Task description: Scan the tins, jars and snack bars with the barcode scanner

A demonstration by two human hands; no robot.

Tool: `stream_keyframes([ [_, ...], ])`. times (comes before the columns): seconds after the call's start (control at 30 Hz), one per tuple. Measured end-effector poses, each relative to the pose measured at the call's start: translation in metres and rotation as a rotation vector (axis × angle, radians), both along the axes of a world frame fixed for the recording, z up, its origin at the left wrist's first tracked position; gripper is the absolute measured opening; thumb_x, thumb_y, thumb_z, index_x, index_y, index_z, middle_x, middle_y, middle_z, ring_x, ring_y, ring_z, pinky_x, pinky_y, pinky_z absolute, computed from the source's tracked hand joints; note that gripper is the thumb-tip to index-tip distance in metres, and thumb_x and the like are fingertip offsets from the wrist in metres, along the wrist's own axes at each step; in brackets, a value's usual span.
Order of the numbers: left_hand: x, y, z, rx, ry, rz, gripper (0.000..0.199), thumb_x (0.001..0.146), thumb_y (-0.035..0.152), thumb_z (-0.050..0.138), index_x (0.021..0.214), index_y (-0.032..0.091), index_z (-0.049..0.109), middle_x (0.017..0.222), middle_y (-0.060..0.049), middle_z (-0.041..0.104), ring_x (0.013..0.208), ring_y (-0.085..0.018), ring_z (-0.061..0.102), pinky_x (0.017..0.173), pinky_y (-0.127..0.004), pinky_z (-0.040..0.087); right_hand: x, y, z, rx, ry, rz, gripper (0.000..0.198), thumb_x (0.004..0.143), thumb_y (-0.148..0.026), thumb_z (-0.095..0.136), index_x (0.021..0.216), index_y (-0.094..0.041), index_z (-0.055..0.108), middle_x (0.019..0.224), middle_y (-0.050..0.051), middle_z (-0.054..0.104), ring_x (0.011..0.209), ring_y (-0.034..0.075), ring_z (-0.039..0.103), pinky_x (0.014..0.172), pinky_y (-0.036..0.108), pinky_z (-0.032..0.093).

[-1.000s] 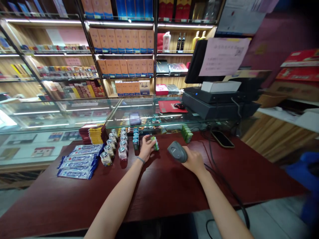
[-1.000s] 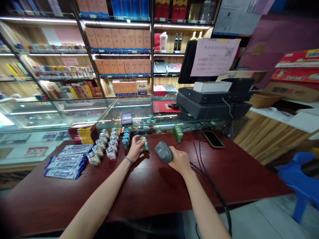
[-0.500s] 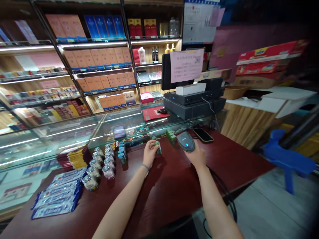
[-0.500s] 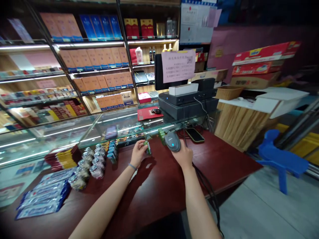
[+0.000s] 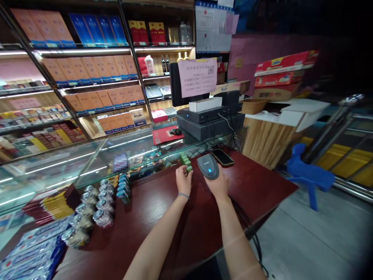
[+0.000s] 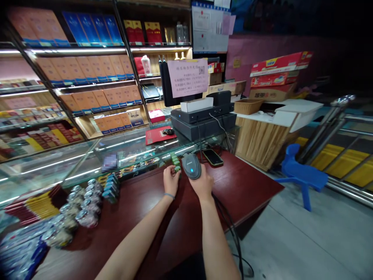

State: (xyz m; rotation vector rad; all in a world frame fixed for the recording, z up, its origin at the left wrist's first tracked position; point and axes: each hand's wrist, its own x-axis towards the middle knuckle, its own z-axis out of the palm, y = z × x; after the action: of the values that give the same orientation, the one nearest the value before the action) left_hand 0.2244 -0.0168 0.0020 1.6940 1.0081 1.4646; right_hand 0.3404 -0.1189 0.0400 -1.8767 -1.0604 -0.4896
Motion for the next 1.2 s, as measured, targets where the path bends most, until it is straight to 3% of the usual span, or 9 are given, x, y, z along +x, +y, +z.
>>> stream_keyframes([
  [0.33, 0.015, 0.020, -0.013, 0.054, 0.013, 0.061, 0.033, 0.075, 0.018, 0.074, 0.103, 0.017, 0.056, 0.092, -0.004, 0.056, 0.084, -0.017, 0.058, 0.079, -0.032, 0.051, -0.001, 0.000, 0.002, -0.005, -0.001, -0.029, 0.050, 0.073, -0.046, 0.061, 0.113, -0.016, 0.057, 0.073, 0.010, 0.072, 0.061, 0.029, 0.068, 0.054, 0.033, 0.045],
  [0.97, 0.011, 0.016, -0.021, 0.000, 0.048, 0.005, 0.045, 0.070, 0.005, 0.069, 0.110, 0.018, 0.052, 0.099, -0.004, 0.051, 0.087, -0.016, 0.053, 0.084, -0.033, 0.049, -0.008, 0.004, -0.004, -0.016, -0.083, 0.008, 0.038, 0.077, -0.046, 0.060, 0.102, -0.018, 0.060, 0.065, 0.006, 0.069, 0.056, 0.024, 0.065, 0.053, 0.029, 0.039],
  [1.1, -0.006, 0.007, -0.012, -0.030, 0.029, -0.001, 0.056, 0.065, 0.005, 0.074, 0.115, 0.018, 0.052, 0.102, -0.005, 0.051, 0.088, -0.016, 0.055, 0.081, -0.033, 0.052, -0.010, 0.004, -0.005, -0.027, -0.124, 0.024, 0.037, 0.077, -0.045, 0.060, 0.102, -0.018, 0.061, 0.063, 0.006, 0.068, 0.054, 0.024, 0.064, 0.052, 0.029, 0.038],
  [1.2, -0.040, -0.005, 0.003, -0.011, 0.009, 0.006, 0.056, 0.071, 0.012, 0.074, 0.121, 0.019, 0.051, 0.105, -0.007, 0.052, 0.090, -0.017, 0.057, 0.079, -0.032, 0.053, -0.013, 0.004, -0.004, 0.002, -0.155, 0.056, 0.040, 0.076, -0.043, 0.060, 0.105, -0.017, 0.061, 0.065, 0.006, 0.069, 0.056, 0.024, 0.064, 0.053, 0.029, 0.039],
])
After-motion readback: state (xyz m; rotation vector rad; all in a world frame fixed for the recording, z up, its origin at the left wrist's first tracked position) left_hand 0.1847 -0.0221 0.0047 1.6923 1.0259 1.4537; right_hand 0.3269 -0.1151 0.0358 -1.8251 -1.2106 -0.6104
